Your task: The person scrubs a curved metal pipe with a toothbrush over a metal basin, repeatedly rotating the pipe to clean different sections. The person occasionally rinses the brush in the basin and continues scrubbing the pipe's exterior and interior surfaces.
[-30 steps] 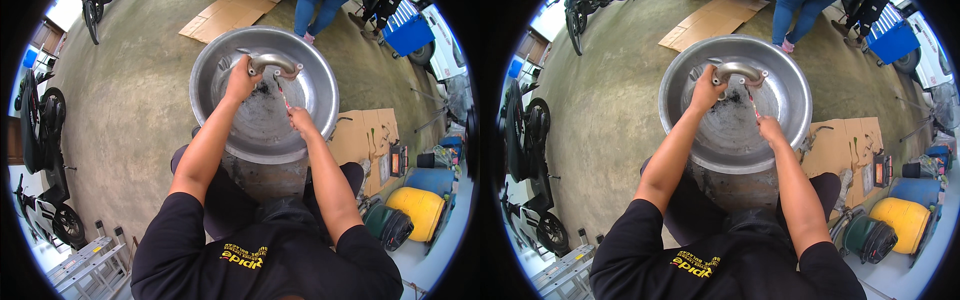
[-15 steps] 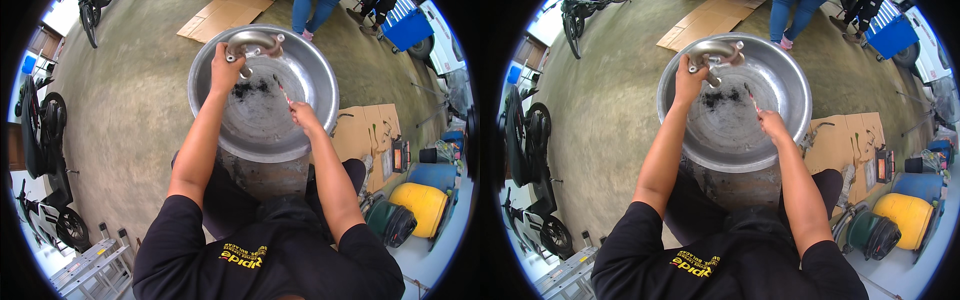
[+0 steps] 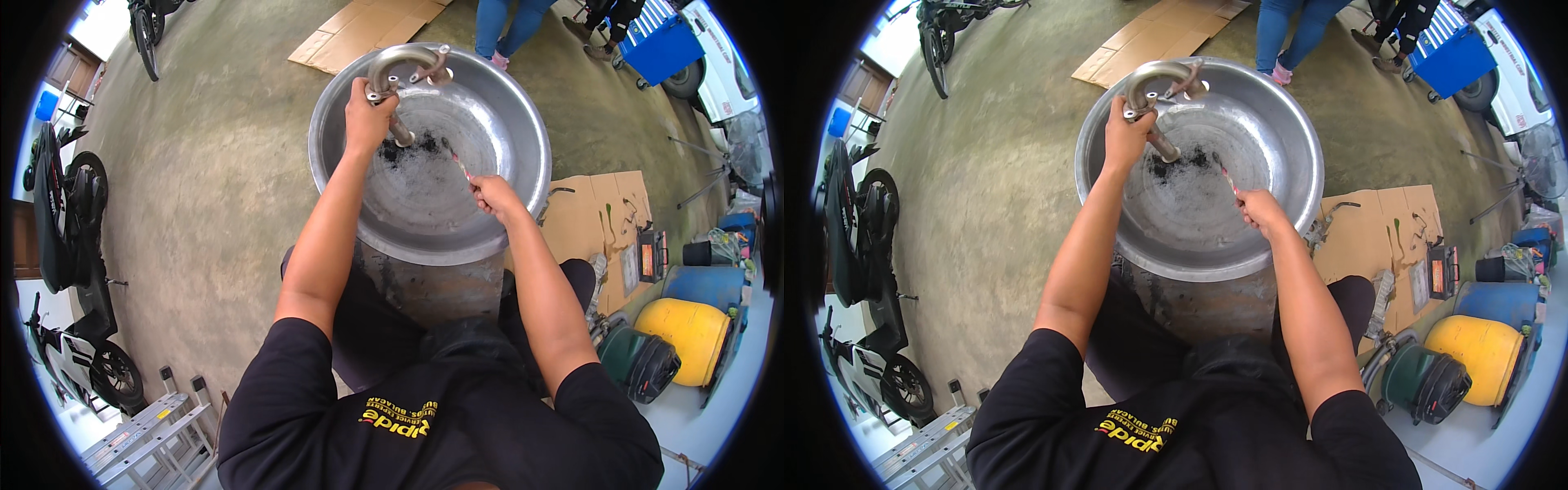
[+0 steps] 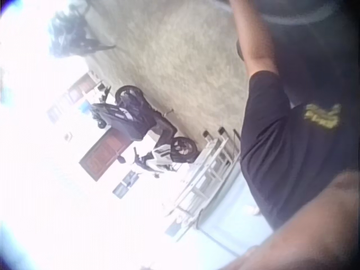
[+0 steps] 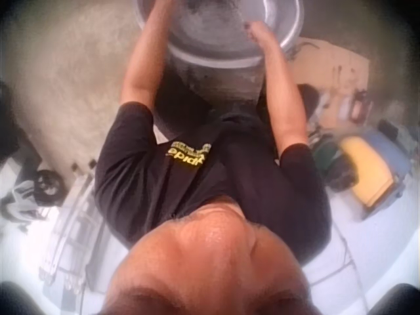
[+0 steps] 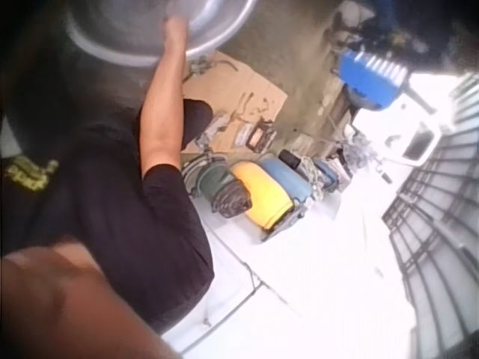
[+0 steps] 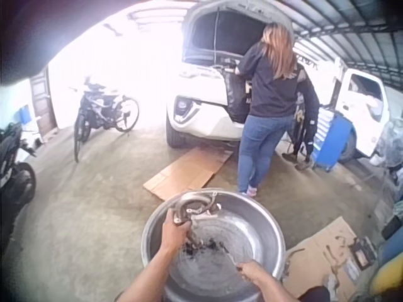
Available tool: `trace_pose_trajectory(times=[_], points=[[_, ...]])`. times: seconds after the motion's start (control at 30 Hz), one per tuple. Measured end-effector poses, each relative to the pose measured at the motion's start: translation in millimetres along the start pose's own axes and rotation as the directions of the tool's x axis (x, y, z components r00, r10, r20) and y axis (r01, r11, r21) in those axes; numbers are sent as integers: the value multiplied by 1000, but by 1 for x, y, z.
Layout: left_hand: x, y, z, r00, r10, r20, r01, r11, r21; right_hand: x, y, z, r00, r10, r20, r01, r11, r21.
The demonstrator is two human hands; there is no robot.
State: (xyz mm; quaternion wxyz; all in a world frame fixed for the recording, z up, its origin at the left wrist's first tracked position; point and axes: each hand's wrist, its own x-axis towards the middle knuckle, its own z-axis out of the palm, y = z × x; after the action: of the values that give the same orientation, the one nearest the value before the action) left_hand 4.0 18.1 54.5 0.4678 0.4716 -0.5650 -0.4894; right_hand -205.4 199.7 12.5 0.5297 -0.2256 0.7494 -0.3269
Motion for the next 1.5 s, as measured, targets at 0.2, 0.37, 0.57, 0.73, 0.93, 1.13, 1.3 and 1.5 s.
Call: trace_pose_trajectory(times=[0.2,0.37,0.57,0.73,0.93,1.13,1.3,1.5], points=[[5,3,-6,994,108,-34,-105,992,69,12,7,0,995,-100,0,99,983,152],[8,3,-6,997,62,-51,-65,997,-48,25,2,-1,995,95,-24,-96,995,-21],[11,2,-9,999,13,-47,-20,988,-155,23,1,-2,999,16,-35,-13,996,86],[11,6,-10,1000,1,-14,-3,993,-120,13,0,-1,998,45,-52,-39,992,123],[14,9,-13,984,-125,130,168,900,-403,-23,-5,-14,984,-172,-35,176,956,236],[21,4,-16,897,-277,345,435,693,-575,-70,-9,-28,952,-305,-38,307,934,184],[22,-1,-13,801,-256,541,598,367,-712,-102,-10,-36,926,-377,-23,373,907,197],[31,-18,-10,789,-225,572,613,207,-763,-138,-12,-55,896,-442,45,430,888,161]])
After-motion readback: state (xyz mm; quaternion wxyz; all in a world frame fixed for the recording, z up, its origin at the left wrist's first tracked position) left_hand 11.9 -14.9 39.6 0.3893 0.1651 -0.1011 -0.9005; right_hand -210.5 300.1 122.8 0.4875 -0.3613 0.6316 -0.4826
